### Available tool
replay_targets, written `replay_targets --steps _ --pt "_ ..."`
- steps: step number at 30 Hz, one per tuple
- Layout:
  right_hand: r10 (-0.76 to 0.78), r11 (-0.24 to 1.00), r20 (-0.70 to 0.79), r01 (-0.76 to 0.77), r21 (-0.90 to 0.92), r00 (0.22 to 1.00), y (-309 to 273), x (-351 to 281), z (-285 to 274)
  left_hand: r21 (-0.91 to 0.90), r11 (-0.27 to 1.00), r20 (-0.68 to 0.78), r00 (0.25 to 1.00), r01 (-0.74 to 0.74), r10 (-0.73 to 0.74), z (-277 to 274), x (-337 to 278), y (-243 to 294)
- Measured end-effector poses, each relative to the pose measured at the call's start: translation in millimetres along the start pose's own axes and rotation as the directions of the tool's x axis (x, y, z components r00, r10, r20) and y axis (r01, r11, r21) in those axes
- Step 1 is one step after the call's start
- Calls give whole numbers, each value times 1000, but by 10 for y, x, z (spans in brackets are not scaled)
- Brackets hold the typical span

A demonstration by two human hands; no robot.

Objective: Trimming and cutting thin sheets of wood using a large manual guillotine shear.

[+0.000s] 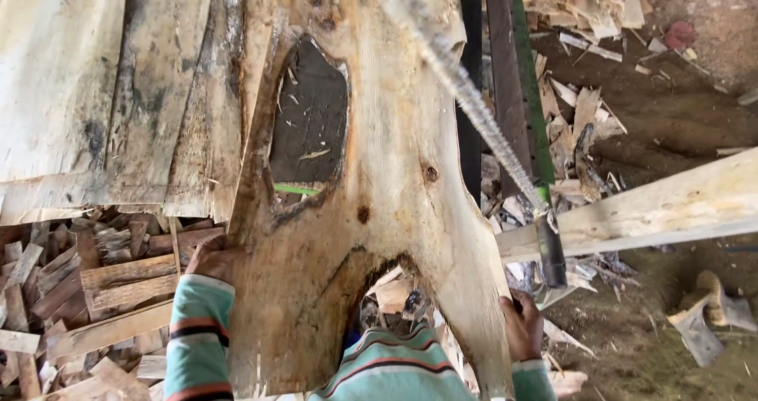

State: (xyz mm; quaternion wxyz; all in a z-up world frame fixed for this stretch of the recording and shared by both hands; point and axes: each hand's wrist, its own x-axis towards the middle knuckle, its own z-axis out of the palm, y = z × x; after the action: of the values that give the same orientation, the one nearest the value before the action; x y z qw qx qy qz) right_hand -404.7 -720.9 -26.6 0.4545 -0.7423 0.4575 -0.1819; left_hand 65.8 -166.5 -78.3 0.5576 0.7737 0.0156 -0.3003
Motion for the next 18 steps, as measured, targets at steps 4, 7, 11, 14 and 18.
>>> replay_targets --steps 4,7,11,14,18 --pt "63 998 -23 -63 -7 998 340 89 -205 -56 998 38 999 -25 27 595 -431 629" --pt "-61 998 -62 63 19 996 717 186 -330 -19 999 54 997 -48 49 1088 -907 1223" --pt "-29 995 -137 15 -101 990 1028 161 -480 66 988 75 988 -142 137 1370 -1297 1621" --pt "-23 995 -142 10 -96 990 1074 299 -545 37 989 35 989 -143 142 1279 -1036 1272" --pt "-73 997 -83 73 -11 994 1062 488 -595 -232 969 -11 996 82 -87 1023 -293 14"
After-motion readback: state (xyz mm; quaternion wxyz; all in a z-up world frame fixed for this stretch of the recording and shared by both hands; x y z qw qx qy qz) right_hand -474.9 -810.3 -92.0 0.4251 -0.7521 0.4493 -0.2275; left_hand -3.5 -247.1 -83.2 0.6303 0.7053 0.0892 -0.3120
